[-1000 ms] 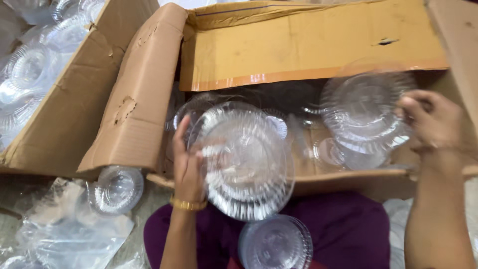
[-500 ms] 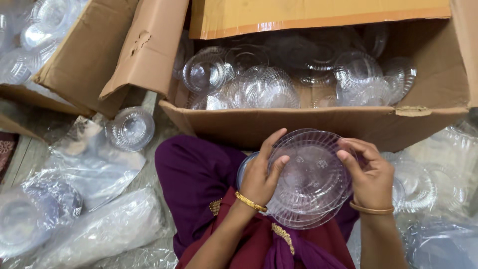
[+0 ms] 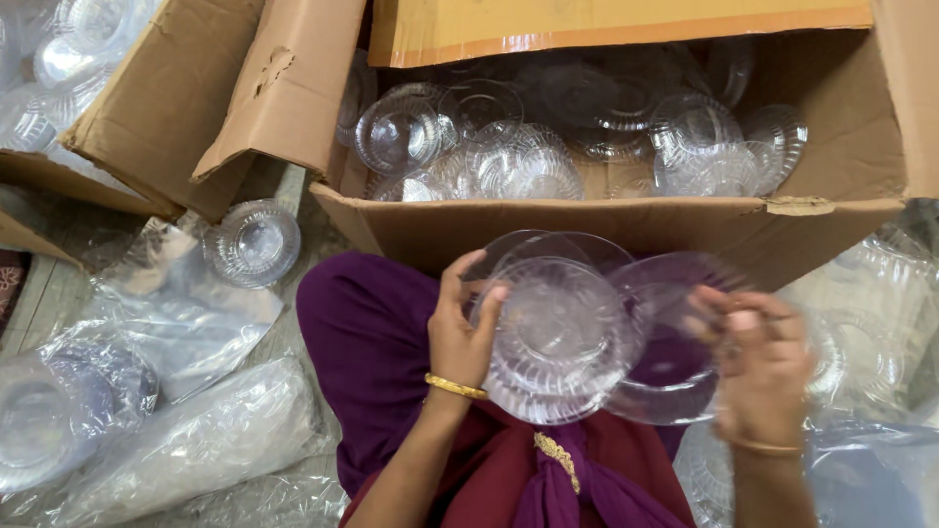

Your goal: The person sits on the floor and repeatedly picks clear plastic plates from a cardboard box, stacks them in hand, and places them into a plastic bag. The person handles the plates one at a time and accumulates a stack before bagging them.

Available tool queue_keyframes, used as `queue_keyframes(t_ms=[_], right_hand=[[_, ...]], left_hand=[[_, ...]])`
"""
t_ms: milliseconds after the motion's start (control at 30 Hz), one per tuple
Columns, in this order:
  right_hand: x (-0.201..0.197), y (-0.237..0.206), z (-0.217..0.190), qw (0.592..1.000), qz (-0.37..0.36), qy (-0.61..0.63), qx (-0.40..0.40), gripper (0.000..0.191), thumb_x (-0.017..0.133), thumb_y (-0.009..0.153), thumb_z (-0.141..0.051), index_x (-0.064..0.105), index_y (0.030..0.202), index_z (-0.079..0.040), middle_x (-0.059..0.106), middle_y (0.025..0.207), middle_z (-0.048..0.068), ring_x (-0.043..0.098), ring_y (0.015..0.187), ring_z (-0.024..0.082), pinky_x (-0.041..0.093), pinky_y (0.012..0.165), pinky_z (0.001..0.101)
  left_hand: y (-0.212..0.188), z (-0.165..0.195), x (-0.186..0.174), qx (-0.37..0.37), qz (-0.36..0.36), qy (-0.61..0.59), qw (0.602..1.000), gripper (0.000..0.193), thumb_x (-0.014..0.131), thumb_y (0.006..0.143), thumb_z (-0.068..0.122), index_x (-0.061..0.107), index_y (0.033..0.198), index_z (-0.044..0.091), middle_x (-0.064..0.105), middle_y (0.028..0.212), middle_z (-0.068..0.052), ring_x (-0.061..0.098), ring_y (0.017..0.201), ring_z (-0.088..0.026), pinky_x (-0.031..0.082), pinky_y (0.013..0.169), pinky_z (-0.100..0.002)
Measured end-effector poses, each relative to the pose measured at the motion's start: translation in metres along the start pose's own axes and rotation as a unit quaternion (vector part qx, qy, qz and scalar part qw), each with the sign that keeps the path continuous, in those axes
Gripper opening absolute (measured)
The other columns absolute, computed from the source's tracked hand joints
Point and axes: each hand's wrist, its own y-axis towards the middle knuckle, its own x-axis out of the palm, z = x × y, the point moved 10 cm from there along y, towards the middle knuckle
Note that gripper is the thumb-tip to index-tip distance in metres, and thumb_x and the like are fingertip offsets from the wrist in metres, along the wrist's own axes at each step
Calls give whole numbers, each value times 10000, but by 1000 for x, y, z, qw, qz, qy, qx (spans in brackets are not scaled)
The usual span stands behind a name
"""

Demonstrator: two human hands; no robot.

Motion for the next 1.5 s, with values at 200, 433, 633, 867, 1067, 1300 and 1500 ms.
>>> queue_keyframes(t_ms=[200, 433, 633, 867, 1067, 1300, 1500], right_hand=[[47, -37, 139, 955, -59, 80, 281, 465, 660, 898, -153, 563, 1328, -5, 686, 1246, 228, 676, 1165, 341, 611, 922, 495], [1, -18, 126, 961, 2, 141, 238, 457, 597, 955, -170, 530, 1392, -56, 665, 1266, 177, 681, 1120, 303, 581, 924, 474], [-5, -15, 116, 993, 12, 25, 115, 319, 625, 1042, -106, 583, 1335, 12, 656, 1247, 202, 650, 1160, 317, 532, 1055, 503], [-29, 3, 107, 974, 56, 179, 130, 303, 617, 1030, -159, 592, 1311, -49, 646, 1332, 157, 612, 1276, 336, 527, 1070, 536], [-31, -9, 97, 969, 55, 187, 152, 328, 629, 1012, -172, 592, 1332, -110, 656, 1293, 163, 620, 1239, 320, 521, 1072, 495], [1, -14, 121, 976, 15, 153, 151, 283, 626, 1060, -191, 626, 1282, -15, 698, 1228, 146, 641, 1175, 280, 521, 1054, 476], [-21, -2, 117, 956, 33, 230, 178, 314, 610, 1011, -209, 601, 1287, -59, 706, 1142, 81, 676, 1155, 271, 558, 1014, 529]], left_hand=[[-7, -18, 16, 4, 14, -70, 997, 360, 393, 1170, 145, 466, 1513, 61, 791, 1126, -133, 715, 1032, -203, 522, 973, -310], [18, -28, -48, 16, 78, -85, 993, 397, 361, 1072, 79, 355, 1466, 125, 609, 1335, -131, 710, 1029, -254, 581, 867, -345], [-18, -57, 32, -121, -166, -100, 974, 267, 600, 1007, 168, 644, 1246, 59, 693, 1300, -147, 717, 926, -183, 619, 762, -305], [-2, -59, -34, -28, 11, -80, 996, 131, 651, 1017, 106, 648, 1102, 7, 630, 1396, -147, 751, 1043, -247, 646, 803, -326], [-9, -47, -12, -95, -92, -167, 977, 518, 421, 980, 14, 450, 1478, 155, 449, 1552, -60, 758, 1036, -195, 667, 785, -251], [-16, -16, 10, 65, -84, 63, 992, 179, 724, 958, 158, 687, 1064, 18, 696, 1342, -174, 701, 1198, -269, 547, 966, -358], [-8, -49, -8, -13, -83, 25, 996, 167, 695, 966, 197, 655, 964, 36, 712, 1319, -152, 694, 1205, -254, 520, 1025, -372]])
